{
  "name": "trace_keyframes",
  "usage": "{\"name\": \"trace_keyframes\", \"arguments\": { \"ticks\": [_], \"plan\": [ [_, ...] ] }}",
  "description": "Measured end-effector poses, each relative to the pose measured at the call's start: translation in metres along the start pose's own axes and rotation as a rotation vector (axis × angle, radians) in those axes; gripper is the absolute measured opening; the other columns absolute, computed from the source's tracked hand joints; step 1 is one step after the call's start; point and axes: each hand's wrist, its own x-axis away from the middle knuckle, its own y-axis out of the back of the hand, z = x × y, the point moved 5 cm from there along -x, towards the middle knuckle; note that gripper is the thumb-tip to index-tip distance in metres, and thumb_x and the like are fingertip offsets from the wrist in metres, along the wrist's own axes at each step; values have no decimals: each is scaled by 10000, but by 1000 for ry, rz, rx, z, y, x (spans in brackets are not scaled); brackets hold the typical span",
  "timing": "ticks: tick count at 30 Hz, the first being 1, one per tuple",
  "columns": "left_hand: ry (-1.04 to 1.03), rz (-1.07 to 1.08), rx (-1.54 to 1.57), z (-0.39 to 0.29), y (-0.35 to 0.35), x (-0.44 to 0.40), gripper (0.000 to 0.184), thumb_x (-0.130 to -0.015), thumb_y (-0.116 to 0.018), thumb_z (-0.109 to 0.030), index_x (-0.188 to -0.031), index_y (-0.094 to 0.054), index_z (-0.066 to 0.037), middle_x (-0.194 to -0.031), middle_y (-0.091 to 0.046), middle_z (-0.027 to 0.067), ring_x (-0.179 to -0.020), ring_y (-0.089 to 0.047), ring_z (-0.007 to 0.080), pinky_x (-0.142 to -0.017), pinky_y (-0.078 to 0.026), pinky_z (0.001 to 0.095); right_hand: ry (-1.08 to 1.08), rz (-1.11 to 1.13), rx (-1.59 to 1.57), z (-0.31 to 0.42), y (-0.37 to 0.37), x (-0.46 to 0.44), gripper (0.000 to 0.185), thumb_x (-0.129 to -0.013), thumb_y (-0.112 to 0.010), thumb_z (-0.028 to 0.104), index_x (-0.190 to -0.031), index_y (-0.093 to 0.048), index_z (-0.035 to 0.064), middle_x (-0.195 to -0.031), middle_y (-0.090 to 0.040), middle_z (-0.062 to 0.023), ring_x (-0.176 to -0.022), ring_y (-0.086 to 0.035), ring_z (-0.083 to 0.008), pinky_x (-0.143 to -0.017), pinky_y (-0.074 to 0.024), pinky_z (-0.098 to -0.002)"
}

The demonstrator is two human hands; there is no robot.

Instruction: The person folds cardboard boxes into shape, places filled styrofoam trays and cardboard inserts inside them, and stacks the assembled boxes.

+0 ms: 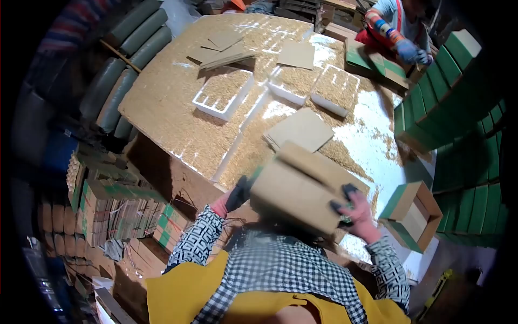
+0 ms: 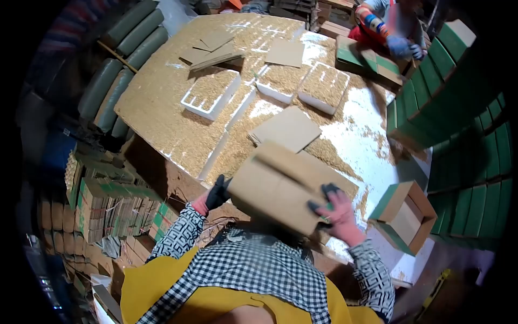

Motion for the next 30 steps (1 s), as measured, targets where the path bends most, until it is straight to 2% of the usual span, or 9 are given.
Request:
{"name": "trace_keyframes", "arguments": {
  "ticks": [3,5,9,13,15,18,21,25,30],
  "plan": [
    [-190,89,-409,-113,-52,3,745,-941,-483,-498,-1478,-242,-42,-1524,-278,115,-1406,-250,239,-1169,-153,372,-586,-451,-1323,-60,-7,17,471,-863,-637,209,-1267,-510,3,-1223,-579,-153,-1139,-541,-283,-962,-437,-391],
    [-151,-24,-797,-123,-71,-21,750,-901,-600,-364,-1474,-245,-33,-1508,-300,148,-1392,-283,269,-1164,-179,381,-541,-258,-663,-122,-81,40,370,-933,-516,176,-1263,-504,10,-1131,-617,-124,-988,-595,-242,-869,-475,-334],
    [-16,-200,-629,-35,-49,-98,710,-891,-617,-339,-1445,-302,-25,-1465,-351,209,-1342,-372,301,-1111,-294,359,-813,-449,-1663,-148,-159,65,360,-971,-440,230,-1278,-510,56,-1109,-613,-93,-952,-567,-187,-805,-481,-311],
    [-38,-449,-596,-51,-37,-93,693,-906,-579,-403,-1387,-352,41,-1353,-470,251,-1260,-464,340,-1022,-387,377,-776,-692,-651,-48,-10,-24,666,-915,-590,278,-1449,-279,29,-1301,-498,-156,-1112,-540,-250,-941,-446,-351],
    [-119,-721,-586,-73,19,-96,688,-910,-565,-421,-1356,-373,66,-1303,-507,261,-1213,-498,364,-999,-403,389,-926,-252,-2,-50,-44,-36,863,-764,-744,300,-1445,-285,34,-1434,-293,-269,-1324,-340,-394,-1071,-337,-438],
    [40,-1618,-1416,-121,174,-96,743,-890,-475,-587,-1309,-451,27,-1292,-482,288,-1203,-470,397,-1003,-377,461,-893,-331,-73,-54,-44,-37,910,-695,-782,314,-1419,-313,24,-1412,-294,-302,-1309,-334,-443,-1062,-351,-447],
    [244,-1510,-1041,-159,239,-130,824,-896,-397,-628,-1412,-323,10,-1412,-339,295,-1293,-363,431,-1043,-280,556,-935,-242,89,-55,-51,-31,912,-692,-784,315,-1420,-314,30,-1426,-284,-298,-1308,-342,-441,-1053,-362,-449],
    [-451,-1564,-249,-169,262,-174,871,-856,-604,-530,-1468,-232,-34,-1442,-314,257,-1307,-359,402,-1053,-337,467,-1008,-208,125,-45,-43,-40,902,-693,-786,329,-1411,-328,33,-1445,-268,-296,-1311,-344,-442,-1040,-377,-449],
    [-717,-1206,400,-205,220,-185,843,-736,-756,-104,-1429,-282,-48,-1329,-455,138,-1161,-481,280,-973,-405,391,-1005,-195,198,-55,-53,-34,888,-680,-790,356,-1389,-365,31,-1420,-310,-273,-1287,-350,-445,-1065,-323,-491]
  ]
}}
